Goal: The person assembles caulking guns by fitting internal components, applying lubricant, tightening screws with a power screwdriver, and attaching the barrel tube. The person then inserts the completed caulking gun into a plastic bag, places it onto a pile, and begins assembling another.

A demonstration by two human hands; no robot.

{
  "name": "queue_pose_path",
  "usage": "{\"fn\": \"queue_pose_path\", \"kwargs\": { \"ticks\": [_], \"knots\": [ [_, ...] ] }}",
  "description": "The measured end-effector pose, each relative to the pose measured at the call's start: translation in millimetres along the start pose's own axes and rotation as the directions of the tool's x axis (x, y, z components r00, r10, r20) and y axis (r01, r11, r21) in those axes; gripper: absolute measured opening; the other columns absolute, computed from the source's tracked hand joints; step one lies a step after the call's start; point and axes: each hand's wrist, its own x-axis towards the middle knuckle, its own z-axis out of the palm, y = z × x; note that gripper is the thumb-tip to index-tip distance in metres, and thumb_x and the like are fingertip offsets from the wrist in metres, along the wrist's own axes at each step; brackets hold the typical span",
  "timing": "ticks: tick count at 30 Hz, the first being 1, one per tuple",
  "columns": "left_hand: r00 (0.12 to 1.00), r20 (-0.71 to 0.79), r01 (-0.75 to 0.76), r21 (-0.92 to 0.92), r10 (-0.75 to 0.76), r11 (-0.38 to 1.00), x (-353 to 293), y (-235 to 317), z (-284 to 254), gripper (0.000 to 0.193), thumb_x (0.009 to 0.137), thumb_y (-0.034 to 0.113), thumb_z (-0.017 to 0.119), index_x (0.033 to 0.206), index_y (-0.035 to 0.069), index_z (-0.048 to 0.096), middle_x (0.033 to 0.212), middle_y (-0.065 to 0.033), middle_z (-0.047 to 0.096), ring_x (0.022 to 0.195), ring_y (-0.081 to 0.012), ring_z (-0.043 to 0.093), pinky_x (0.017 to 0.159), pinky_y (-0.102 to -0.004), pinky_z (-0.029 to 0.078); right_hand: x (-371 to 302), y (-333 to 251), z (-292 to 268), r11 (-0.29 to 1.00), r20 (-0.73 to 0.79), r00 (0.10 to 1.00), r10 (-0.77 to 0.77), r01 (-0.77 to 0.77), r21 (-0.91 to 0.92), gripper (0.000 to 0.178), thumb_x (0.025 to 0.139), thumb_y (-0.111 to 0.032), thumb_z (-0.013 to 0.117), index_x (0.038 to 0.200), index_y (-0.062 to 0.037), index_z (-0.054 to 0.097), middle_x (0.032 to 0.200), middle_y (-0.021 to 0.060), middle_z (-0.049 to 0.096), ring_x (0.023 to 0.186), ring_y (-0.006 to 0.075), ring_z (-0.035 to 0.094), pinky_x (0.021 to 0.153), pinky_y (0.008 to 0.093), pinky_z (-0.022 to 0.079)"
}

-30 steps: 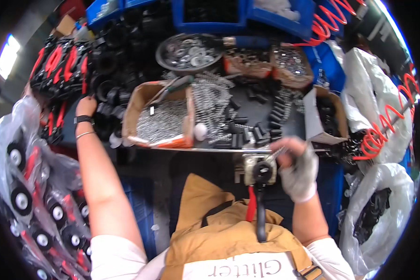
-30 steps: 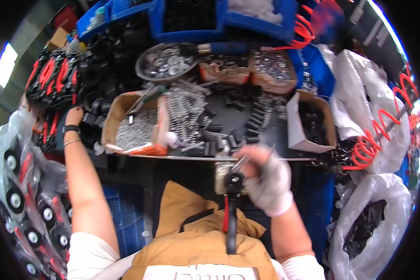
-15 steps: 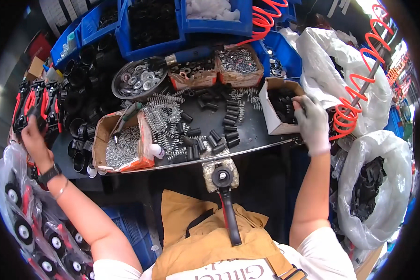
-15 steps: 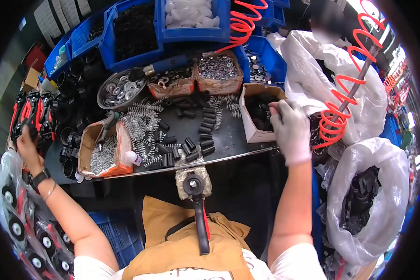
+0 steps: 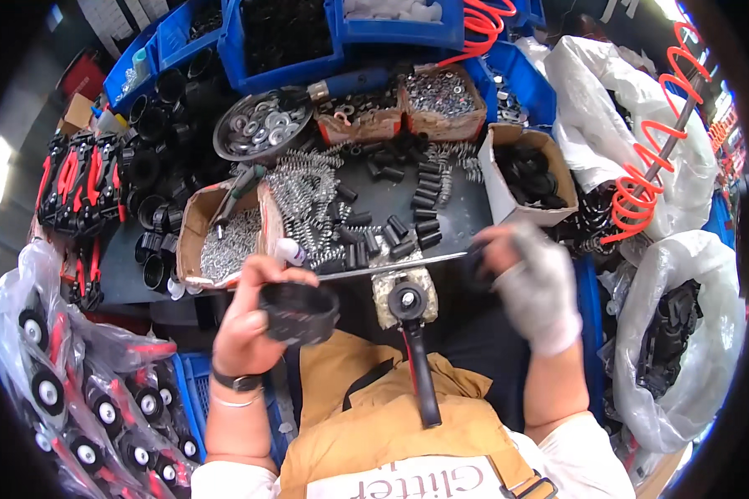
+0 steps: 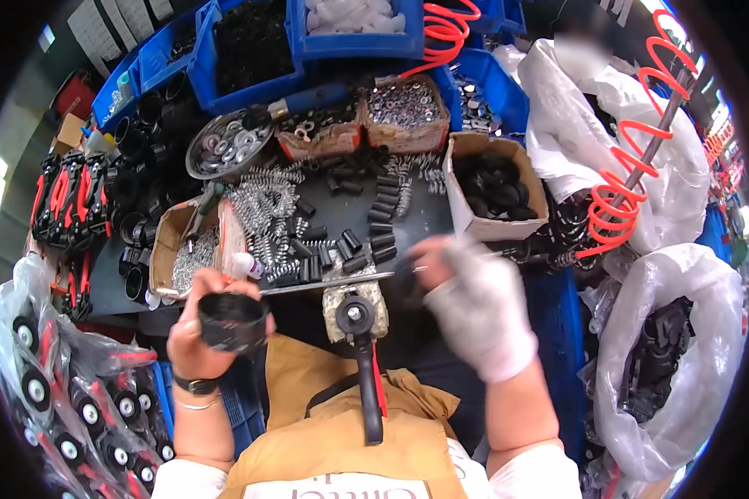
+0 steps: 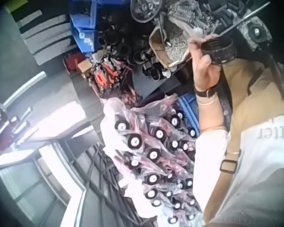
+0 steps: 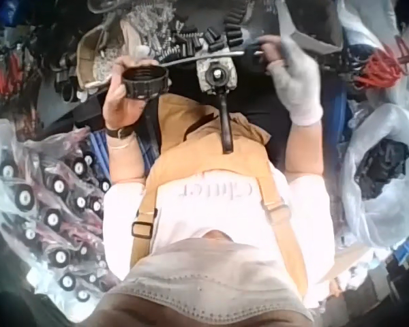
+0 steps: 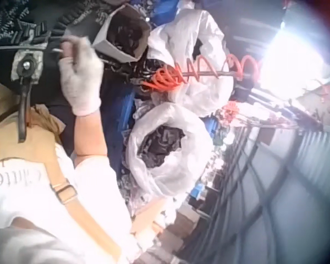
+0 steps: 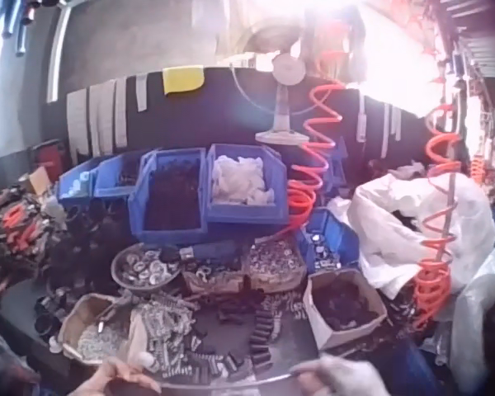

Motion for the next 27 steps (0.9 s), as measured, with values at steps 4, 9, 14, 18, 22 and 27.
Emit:
{"fn": "queue_pose_path", "kwargs": {
  "ticks": [4, 9, 14, 18, 22, 27],
  "knots": [
    [0.86, -0.294, -0.331, 0.302, 0.418, 0.894, 20.7, -52.8, 30.7, 0.051, 0.078, 0.004, 0.075, 0.116, 0.011, 0.042, 0.137, -0.0171, 0.049, 0.131, -0.0292, 0.049, 0.11, -0.0448, 0.043, -25.0, 21.0, 71.0, 0.952, 0.117, 0.971, -0.208, 0.228, -0.202, 0.021, 0.088, -0.012, 0.068, 0.106, -0.0081, 0.06, 0.088, 0.0128, 0.064, 0.079, 0.0346, 0.066, 0.067, 0.0439, 0.055],
    [0.917, 0.12, -0.337, 0.745, 0.381, 0.576, 17.2, -106.6, 56.8, 0.067, 0.072, 0.006, 0.089, 0.111, 0.009, 0.034, 0.141, -0.0244, 0.047, 0.132, -0.0325, 0.05, 0.111, -0.0439, 0.04, -25.5, 25.3, 61.1, 0.951, 0.082, 0.992, -0.092, 0.112, -0.29, 0.015, 0.091, -0.016, 0.067, 0.102, -0.008, 0.06, 0.098, 0.0142, 0.063, 0.08, 0.0379, 0.066, 0.067, 0.0463, 0.055],
    [0.939, 0.104, -0.255, 0.85, 0.328, 0.46, 15.4, -101.0, 63.1, 0.068, 0.071, 0.01, 0.09, 0.112, 0.005, 0.036, 0.133, -0.0226, 0.051, 0.127, -0.0356, 0.053, 0.105, -0.0431, 0.044, -10.1, 30.1, 45.3, 0.976, 0.009, 0.993, -0.119, 0.118, -0.181, 0.01, 0.09, -0.013, 0.067, 0.096, -0.0055, 0.064, 0.087, 0.0145, 0.065, 0.081, 0.0388, 0.065, 0.067, 0.0452, 0.052],
    [0.957, 0.192, -0.254, 0.918, 0.218, 0.306, 30.1, -69.1, 68.2, 0.069, 0.069, 0.015, 0.09, 0.119, -0.001, 0.046, 0.121, -0.023, 0.056, 0.114, -0.0408, 0.057, 0.101, -0.0453, 0.046, 18.5, 26.7, 52.0, 0.971, 0.02, 0.985, -0.174, 0.175, -0.161, 0.011, 0.089, -0.013, 0.069, 0.095, -0.0046, 0.065, 0.089, 0.0163, 0.066, 0.083, 0.0394, 0.065, 0.07, 0.0465, 0.052],
    [0.939, 0.332, -0.333, 0.943, 0.094, -0.008, 23.2, -28.1, 72.5, 0.079, 0.071, 0.028, 0.088, 0.131, -0.003, 0.048, 0.126, -0.0244, 0.056, 0.118, -0.0433, 0.056, 0.103, -0.0463, 0.045, 59.3, 10.6, 70.0, 0.962, 0.171, 0.953, -0.25, 0.264, -0.068, 0.016, 0.089, -0.018, 0.07, 0.098, -0.0052, 0.067, 0.092, 0.0147, 0.067, 0.089, 0.0369, 0.066, 0.076, 0.0449, 0.053],
    [0.835, 0.305, -0.208, 0.945, 0.458, -0.251, 81.6, 96.8, 62.7, 0.014, 0.085, 0.011, 0.073, 0.085, -0.001, 0.065, 0.081, -0.0163, 0.066, 0.071, -0.0305, 0.064, 0.065, -0.0382, 0.049, 117.0, -8.1, 137.9, 0.794, 0.51, 0.714, -0.481, 0.601, -0.093, 0.041, 0.081, -0.038, 0.076, 0.114, -0.0146, 0.072, 0.125, 0.0084, 0.063, 0.121, 0.035, 0.052, 0.104, 0.0451, 0.046]
  ]
}}
